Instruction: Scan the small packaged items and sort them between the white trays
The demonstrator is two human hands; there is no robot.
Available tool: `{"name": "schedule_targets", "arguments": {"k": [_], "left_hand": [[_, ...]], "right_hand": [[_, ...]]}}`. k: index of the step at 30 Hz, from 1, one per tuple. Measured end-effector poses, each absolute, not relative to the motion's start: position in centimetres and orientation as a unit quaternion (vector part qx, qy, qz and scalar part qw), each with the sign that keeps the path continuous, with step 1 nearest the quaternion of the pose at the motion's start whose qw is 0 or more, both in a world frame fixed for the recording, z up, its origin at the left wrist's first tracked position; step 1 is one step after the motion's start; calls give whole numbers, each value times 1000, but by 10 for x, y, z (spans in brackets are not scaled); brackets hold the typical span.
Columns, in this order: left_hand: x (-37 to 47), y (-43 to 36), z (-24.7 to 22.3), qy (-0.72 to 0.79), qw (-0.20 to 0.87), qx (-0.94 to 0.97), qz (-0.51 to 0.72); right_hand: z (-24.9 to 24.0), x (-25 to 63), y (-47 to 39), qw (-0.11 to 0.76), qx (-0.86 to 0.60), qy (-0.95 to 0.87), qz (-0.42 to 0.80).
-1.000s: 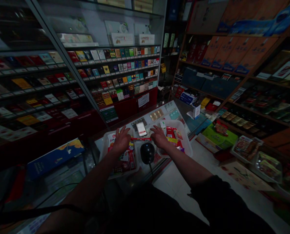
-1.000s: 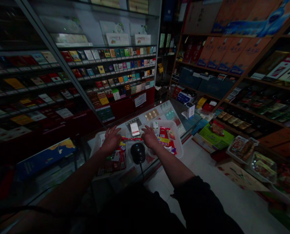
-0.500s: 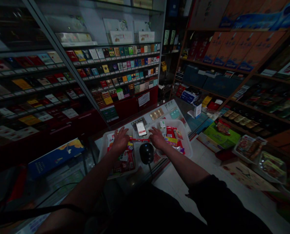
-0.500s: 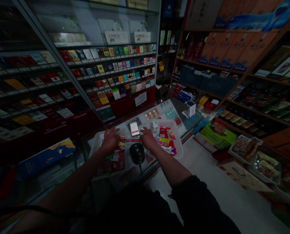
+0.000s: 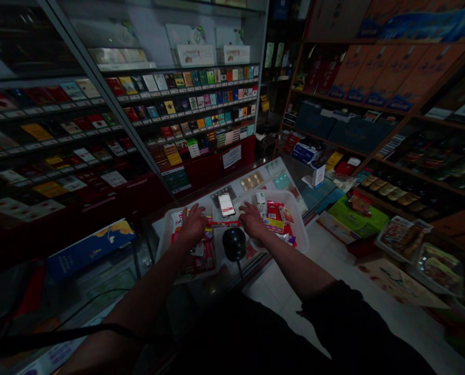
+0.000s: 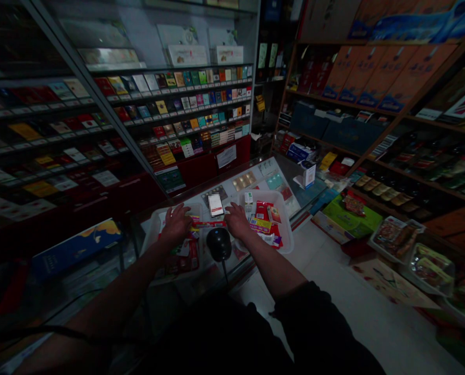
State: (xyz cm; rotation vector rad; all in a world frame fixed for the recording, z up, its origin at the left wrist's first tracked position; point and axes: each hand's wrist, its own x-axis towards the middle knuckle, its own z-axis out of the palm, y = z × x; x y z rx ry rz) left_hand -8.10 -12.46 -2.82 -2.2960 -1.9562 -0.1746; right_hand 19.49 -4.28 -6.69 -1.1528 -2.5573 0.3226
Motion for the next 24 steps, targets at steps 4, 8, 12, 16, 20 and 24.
{"name": "schedule_targets", "arguments": {"k": [4, 8, 12, 16, 20, 24], "left_hand": [[-82, -125, -29, -653, 55, -753, -65], [-86, -127, -29, -651, 49, -755, -67], [-89, -129, -29, -657, 57, -749, -65], [-88, -130, -31, -663, 59, -744, -58], [-86, -132, -30, -667, 57, -741, -60], [-81, -131, -22, -660, 41, -746, -74]], "right_hand": [[-63, 194, -44, 154, -408, -892, 121], [-61, 190, -44, 151, -398, -894, 141], [-66, 186, -42, 153, -387, -897, 151], [-73, 183, -37, 155, -388, -897, 141], [-77, 184, -32, 160, -386, -898, 140], [-77, 193, -29, 174, -383, -896, 139]]}}
